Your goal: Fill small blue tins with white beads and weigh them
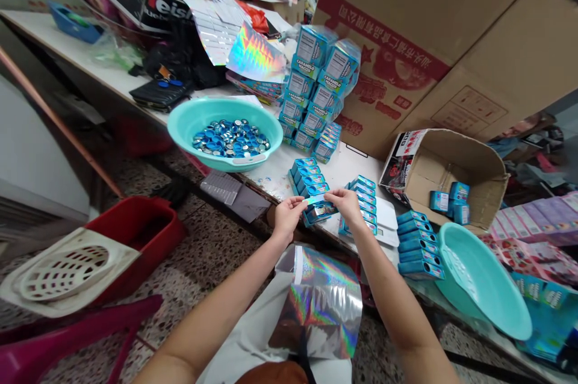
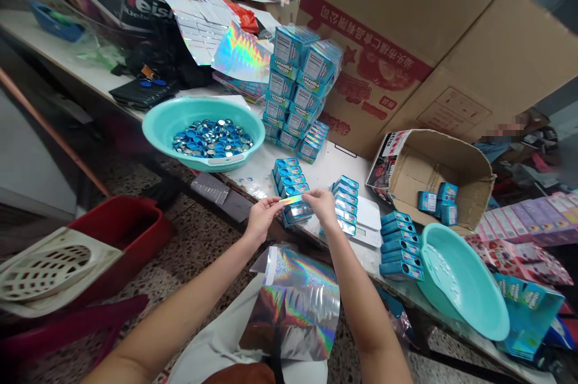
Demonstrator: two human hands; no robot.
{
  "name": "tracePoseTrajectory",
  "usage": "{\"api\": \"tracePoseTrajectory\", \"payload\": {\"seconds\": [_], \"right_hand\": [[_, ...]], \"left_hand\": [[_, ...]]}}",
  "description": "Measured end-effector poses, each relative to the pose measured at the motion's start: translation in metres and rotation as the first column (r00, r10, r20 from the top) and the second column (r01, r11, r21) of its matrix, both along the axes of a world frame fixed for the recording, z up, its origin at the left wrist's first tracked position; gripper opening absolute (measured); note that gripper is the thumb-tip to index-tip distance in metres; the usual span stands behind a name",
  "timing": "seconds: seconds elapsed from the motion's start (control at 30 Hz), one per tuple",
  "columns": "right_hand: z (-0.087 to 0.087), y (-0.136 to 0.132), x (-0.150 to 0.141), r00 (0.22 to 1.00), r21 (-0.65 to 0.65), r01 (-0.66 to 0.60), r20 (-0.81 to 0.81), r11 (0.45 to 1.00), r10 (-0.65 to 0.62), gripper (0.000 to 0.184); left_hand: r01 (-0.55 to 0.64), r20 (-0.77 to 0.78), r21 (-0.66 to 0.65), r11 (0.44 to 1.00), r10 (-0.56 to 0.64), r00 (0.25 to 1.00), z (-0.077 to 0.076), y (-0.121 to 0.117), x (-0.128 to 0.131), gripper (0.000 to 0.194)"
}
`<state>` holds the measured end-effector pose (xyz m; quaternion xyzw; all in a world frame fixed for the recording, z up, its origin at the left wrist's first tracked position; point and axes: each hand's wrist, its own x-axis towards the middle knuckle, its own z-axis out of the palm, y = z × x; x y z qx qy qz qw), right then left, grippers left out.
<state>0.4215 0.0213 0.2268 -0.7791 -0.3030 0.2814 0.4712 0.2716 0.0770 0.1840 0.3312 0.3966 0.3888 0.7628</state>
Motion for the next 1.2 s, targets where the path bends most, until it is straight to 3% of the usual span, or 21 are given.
{"api": "tracePoseTrajectory", "payload": {"seconds": [0.33, 0.53, 0.77, 0.97, 1.2], "right_hand": [[-0.007, 0.004, 0.003, 0.986, -0.108, 0.009, 0.169, 0.994, 0.01, 0.019], [-0.001, 0.003, 0.0, 0.971, -0.166, 0.008, 0.236, 0.986, 0.032, 0.015], [0.013, 0.009, -0.005, 0.86, -0.331, -0.047, 0.466, 0.942, 0.207, 0.004], [0.011, 0.01, 0.002, 0.762, -0.412, 0.067, 0.609, 0.909, 0.22, 0.031], [0.005, 0.003, -0.001, 0.794, -0.408, 0.087, 0.579, 0.909, 0.184, 0.025]], "left_hand": [[0.002, -0.016, -0.023, 1.0, -0.002, 1.0, -0.003, 0.0, 0.003, 0.031], [0.001, -0.03, -0.03, 1.0, -0.002, 1.0, -0.007, 0.0, 0.004, 0.035], [0.009, -0.001, -0.148, 0.989, -0.009, 1.0, -0.015, -0.001, 0.012, 0.036], [-0.001, -0.003, -0.194, 0.981, 0.0, 1.0, -0.015, -0.004, 0.015, 0.036], [0.001, -0.178, -0.133, 0.991, -0.025, 0.984, -0.008, -0.004, 0.015, 0.035]]}}
